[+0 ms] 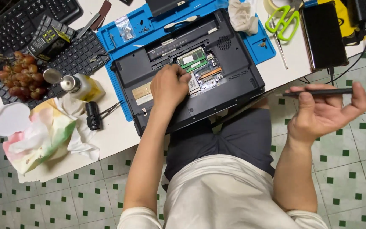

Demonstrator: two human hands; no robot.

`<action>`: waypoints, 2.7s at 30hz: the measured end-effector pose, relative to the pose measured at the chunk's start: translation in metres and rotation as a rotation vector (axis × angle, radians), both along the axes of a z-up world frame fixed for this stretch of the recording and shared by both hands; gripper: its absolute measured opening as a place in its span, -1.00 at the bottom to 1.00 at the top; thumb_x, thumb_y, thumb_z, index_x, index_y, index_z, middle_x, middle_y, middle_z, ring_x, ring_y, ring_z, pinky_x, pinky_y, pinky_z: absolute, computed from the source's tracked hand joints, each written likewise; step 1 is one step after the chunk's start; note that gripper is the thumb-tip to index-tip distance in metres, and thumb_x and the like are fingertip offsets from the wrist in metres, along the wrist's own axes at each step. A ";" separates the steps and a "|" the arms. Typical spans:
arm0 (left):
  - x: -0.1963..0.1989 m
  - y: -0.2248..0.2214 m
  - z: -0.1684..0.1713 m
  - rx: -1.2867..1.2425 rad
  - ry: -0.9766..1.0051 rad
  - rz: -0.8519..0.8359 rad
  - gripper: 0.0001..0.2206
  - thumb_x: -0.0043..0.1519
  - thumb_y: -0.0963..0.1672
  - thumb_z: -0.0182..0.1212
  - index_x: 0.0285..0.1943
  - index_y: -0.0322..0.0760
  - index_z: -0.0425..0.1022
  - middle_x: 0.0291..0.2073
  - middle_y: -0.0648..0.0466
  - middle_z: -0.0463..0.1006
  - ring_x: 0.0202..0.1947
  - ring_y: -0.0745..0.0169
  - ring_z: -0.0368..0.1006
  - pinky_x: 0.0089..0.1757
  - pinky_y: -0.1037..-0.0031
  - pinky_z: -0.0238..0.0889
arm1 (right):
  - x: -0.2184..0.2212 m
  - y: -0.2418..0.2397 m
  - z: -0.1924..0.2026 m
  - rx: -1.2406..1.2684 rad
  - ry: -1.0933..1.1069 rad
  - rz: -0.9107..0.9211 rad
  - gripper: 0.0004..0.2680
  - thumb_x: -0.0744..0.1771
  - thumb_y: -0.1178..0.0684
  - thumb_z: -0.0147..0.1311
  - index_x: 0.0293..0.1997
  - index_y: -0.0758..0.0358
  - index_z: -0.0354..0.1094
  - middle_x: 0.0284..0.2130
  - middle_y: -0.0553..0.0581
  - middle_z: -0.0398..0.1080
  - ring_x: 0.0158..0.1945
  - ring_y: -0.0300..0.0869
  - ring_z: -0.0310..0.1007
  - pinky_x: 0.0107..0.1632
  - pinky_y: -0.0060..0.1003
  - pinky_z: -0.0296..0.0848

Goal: Cleaning internal motherboard components with a brush and installing a Wi-Fi card into a laptop.

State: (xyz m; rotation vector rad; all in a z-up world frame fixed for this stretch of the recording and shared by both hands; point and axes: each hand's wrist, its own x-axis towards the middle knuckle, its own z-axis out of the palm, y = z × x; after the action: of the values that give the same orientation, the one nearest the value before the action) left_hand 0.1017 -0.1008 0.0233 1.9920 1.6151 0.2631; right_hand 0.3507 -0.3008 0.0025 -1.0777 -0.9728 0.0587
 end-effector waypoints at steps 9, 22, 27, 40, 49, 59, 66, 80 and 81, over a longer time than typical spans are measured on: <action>0.007 0.022 0.021 -0.296 0.059 -0.002 -0.87 0.20 -0.08 0.23 -0.42 -0.08 0.51 -0.25 0.17 0.69 -0.18 0.06 0.54 -0.23 0.15 0.32 | 0.001 -0.012 -0.010 -0.085 0.055 -0.023 -0.56 0.50 0.43 0.04 0.43 0.03 -0.11 -0.12 0.59 0.29 -0.30 0.28 0.35 -0.01 0.31 0.61; -0.004 0.020 0.026 -0.282 0.028 0.087 -0.89 0.28 -0.05 0.23 -0.30 -0.01 0.56 -0.34 0.17 0.70 -0.20 -0.04 0.56 -0.20 0.14 0.30 | -0.006 0.039 -0.020 -0.108 0.084 0.084 -0.52 0.47 0.49 0.01 0.46 0.06 -0.10 -0.15 0.62 0.30 -0.34 0.33 0.40 -0.08 0.25 0.59; -0.025 0.022 0.020 -0.236 -0.267 0.131 -0.91 0.23 -0.14 0.24 -0.31 -0.11 0.63 -0.48 0.23 0.60 -0.41 0.32 0.43 -0.32 0.37 0.21 | -0.013 0.059 -0.024 -0.110 0.128 0.119 -0.53 0.47 0.42 0.04 0.49 0.04 -0.10 -0.15 0.61 0.29 -0.32 0.34 0.41 -0.09 0.24 0.59; -0.051 0.036 0.017 -0.315 -0.488 0.204 -0.89 0.27 -0.17 0.23 -0.15 -0.17 0.68 -0.42 0.21 0.60 -0.39 0.44 0.37 -0.30 0.50 0.22 | -0.003 0.093 -0.017 -0.253 0.254 0.213 -0.54 0.50 0.35 0.11 0.52 0.07 -0.12 -0.06 0.57 0.34 -0.27 0.22 0.42 0.03 0.15 0.62; -0.041 0.056 0.022 -0.295 -0.450 0.055 -0.95 0.26 -0.16 0.34 -0.27 -0.14 0.65 -0.62 0.30 0.42 -0.54 0.50 0.14 -0.37 0.53 0.13 | -0.032 0.122 0.047 -0.367 0.106 0.422 -0.57 0.45 0.36 -0.15 0.51 0.18 -0.19 -0.15 0.63 0.27 -0.28 0.30 0.44 0.03 0.20 0.63; -0.066 0.077 0.001 -0.060 -0.755 0.056 -0.88 0.31 -0.23 0.32 -0.26 -0.23 0.47 -0.43 0.17 0.47 -0.39 0.46 0.29 -0.31 0.60 0.17 | 0.042 0.210 0.032 -0.718 -0.362 0.464 -0.92 0.58 0.45 -0.11 -0.01 0.61 0.23 -0.34 0.26 0.19 -0.30 -0.10 0.13 -0.14 -0.19 0.11; -0.070 0.072 0.005 0.097 -0.924 0.132 -0.88 0.39 -0.22 0.20 -0.15 -0.35 0.34 -0.31 -0.11 0.52 -0.44 0.26 0.47 -0.35 0.59 0.32 | 0.062 0.239 -0.050 -0.540 -0.338 0.242 -0.59 0.63 0.39 0.08 -0.31 0.32 -0.08 -0.36 0.08 -0.14 -0.23 -0.14 -0.19 -0.16 -0.05 -0.15; -0.079 0.079 -0.005 0.479 -0.728 0.184 -0.79 0.51 -0.12 -0.01 0.02 -0.40 0.47 -0.16 0.00 0.48 -0.19 0.24 0.35 -0.10 0.46 0.21 | 0.139 0.139 -0.060 -0.937 -0.689 0.005 -0.71 0.78 0.16 -0.26 0.01 0.43 0.21 -0.17 0.26 0.23 -0.07 -0.01 0.24 0.08 -0.03 0.23; -0.078 0.082 -0.003 0.518 -0.757 0.159 -0.79 0.51 -0.12 -0.04 -0.04 -0.39 0.44 -0.18 0.00 0.46 -0.12 0.18 0.37 -0.03 0.42 0.24 | 0.131 0.127 -0.058 -0.896 -0.567 -0.067 -0.67 0.82 0.08 -0.16 0.02 0.40 0.29 -0.16 0.20 0.30 -0.02 -0.08 0.34 0.09 -0.05 0.35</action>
State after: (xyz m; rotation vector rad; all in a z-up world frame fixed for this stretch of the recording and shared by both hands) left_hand 0.0234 -0.0191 0.0200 1.7492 1.2593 1.4251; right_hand 0.4815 -0.1741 -0.0552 -2.0173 -1.4708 0.1477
